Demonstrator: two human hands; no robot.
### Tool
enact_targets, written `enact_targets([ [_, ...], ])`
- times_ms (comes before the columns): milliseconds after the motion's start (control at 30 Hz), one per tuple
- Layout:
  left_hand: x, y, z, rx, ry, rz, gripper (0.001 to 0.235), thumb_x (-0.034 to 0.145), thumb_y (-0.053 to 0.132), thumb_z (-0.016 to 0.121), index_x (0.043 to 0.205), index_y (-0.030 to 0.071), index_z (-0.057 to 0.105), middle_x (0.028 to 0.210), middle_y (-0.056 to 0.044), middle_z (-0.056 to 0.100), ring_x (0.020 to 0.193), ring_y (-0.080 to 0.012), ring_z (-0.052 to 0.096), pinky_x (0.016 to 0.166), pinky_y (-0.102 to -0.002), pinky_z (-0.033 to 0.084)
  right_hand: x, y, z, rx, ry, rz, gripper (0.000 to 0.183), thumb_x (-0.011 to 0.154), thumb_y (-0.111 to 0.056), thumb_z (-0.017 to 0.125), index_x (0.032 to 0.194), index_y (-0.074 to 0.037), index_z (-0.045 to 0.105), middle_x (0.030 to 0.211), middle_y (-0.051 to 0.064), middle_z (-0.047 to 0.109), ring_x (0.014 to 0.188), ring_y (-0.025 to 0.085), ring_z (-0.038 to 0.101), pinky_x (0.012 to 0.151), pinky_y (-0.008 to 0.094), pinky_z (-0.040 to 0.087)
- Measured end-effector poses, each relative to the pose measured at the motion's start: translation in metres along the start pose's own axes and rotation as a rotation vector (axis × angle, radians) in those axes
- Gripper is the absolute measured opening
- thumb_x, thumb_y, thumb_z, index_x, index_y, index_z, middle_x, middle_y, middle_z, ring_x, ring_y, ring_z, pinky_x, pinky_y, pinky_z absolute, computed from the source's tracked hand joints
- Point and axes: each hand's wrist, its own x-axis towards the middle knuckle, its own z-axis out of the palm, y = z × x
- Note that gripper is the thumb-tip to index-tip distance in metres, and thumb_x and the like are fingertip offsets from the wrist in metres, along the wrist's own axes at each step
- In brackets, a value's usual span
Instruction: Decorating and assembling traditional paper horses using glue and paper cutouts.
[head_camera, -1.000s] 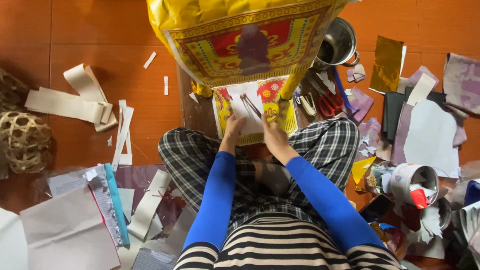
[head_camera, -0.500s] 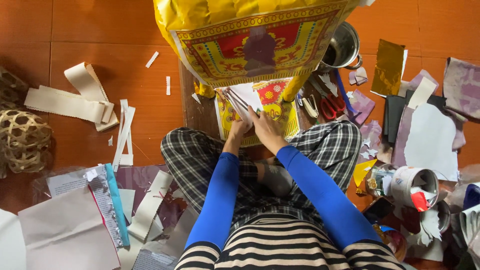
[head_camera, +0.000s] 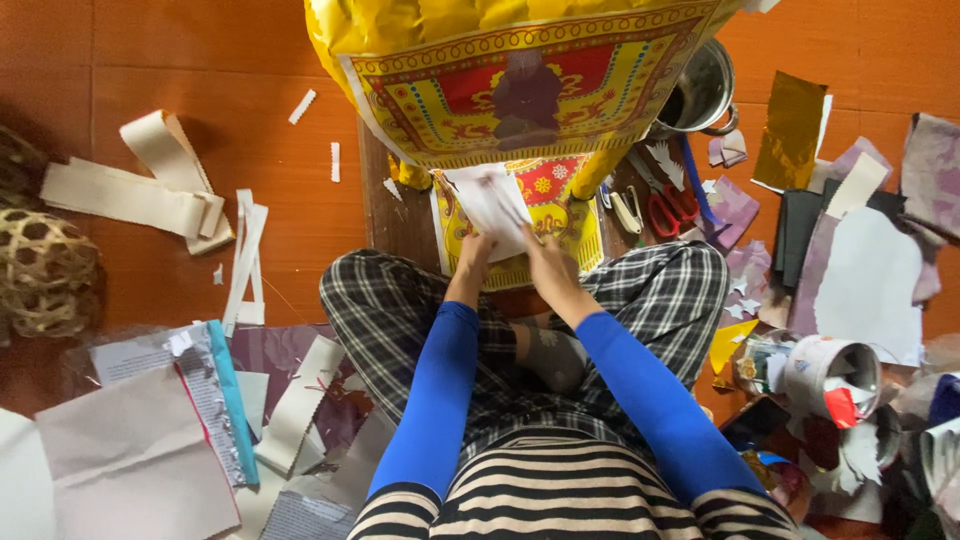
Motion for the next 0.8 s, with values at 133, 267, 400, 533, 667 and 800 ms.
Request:
enact_targets([
  [133, -0.008, 0.009, -0.003, 0.102, -0.007, -0.028, 0.027, 0.086, 0.010, 0.066, 0.107, -0.007, 0.069, 0.093, -0.015, 0.068, 0.073, -0.0262, 0.059, 0.053, -0.044, 0.042, 0.032, 0.002, 0.024, 0.008, 0.094, 0.008, 0.066, 0.107, -0.016, 0.042, 0.168, -0.024, 0.018, 0.116, 0.027, 0.062, 0.089, 0.038, 0.069, 0.073, 0.043, 0.059],
  [267, -0.017, 0.018, 0.001, -0.128, -0.060, -0.036, 0.028, 0.086, 0.010, 0.065, 0.111, -0.002, 0.068, 0.094, -0.009, 0.071, 0.079, -0.0232, 0.066, 0.059, -0.042, 0.052, -0.022, -0.009, -0.008, 0.484, -0.197, 0.394, 0.058, 0.118, -0.030, 0.036, 0.167, -0.010, 0.012, 0.119, 0.030, 0.058, 0.074, 0.041, 0.062, 0.061, 0.053, 0.052],
  [400, -0.007, 0.010, 0.001, -0.488, -0.191, -0.113, 0.030, 0.102, 0.026, 0.048, 0.121, 0.003, 0.055, 0.094, -0.010, 0.066, 0.078, -0.0287, 0.064, 0.063, -0.049, 0.056, -0.099, -0.002, -0.021, 0.093, -0.106, -0.038, 0.075, 0.092, -0.013, 0.057, 0.161, -0.018, 0.030, 0.102, 0.030, 0.065, 0.067, 0.040, 0.064, 0.057, 0.050, 0.054],
  [533, 0.021, -0.016, -0.018, -0.239, -0.129, -0.007, 0.040, 0.111, 0.020, 0.049, 0.136, -0.011, 0.056, 0.123, -0.018, 0.064, 0.096, -0.0279, 0.062, 0.075, -0.047, 0.056, -0.124, -0.019, -0.062, 0.269, -0.188, 0.032, 0.053, 0.102, -0.024, 0.058, 0.152, -0.018, 0.044, 0.084, 0.024, 0.070, 0.071, 0.042, 0.069, 0.064, 0.050, 0.057],
  [667, -0.033, 0.023, -0.006, -0.522, -0.322, -0.106, 0.039, 0.101, 0.020, 0.041, 0.128, -0.007, 0.052, 0.121, -0.024, 0.065, 0.102, -0.0408, 0.070, 0.084, -0.057, 0.061, -0.126, -0.001, -0.057, 0.200, -0.039, 0.128, 0.048, 0.103, -0.017, 0.055, 0.150, -0.013, 0.047, 0.079, 0.024, 0.070, 0.076, 0.046, 0.067, 0.067, 0.055, 0.052],
  [800, -0.032, 0.029, -0.002, -0.473, -0.239, -0.132, 0.043, 0.100, 0.023, 0.039, 0.135, -0.001, 0.051, 0.128, -0.017, 0.064, 0.113, -0.0362, 0.066, 0.090, -0.058, 0.059, -0.139, -0.010, -0.046, 0.242, 0.010, 0.040, 0.055, 0.095, -0.012, 0.054, 0.150, -0.009, 0.047, 0.083, 0.025, 0.069, 0.075, 0.045, 0.069, 0.066, 0.054, 0.055],
])
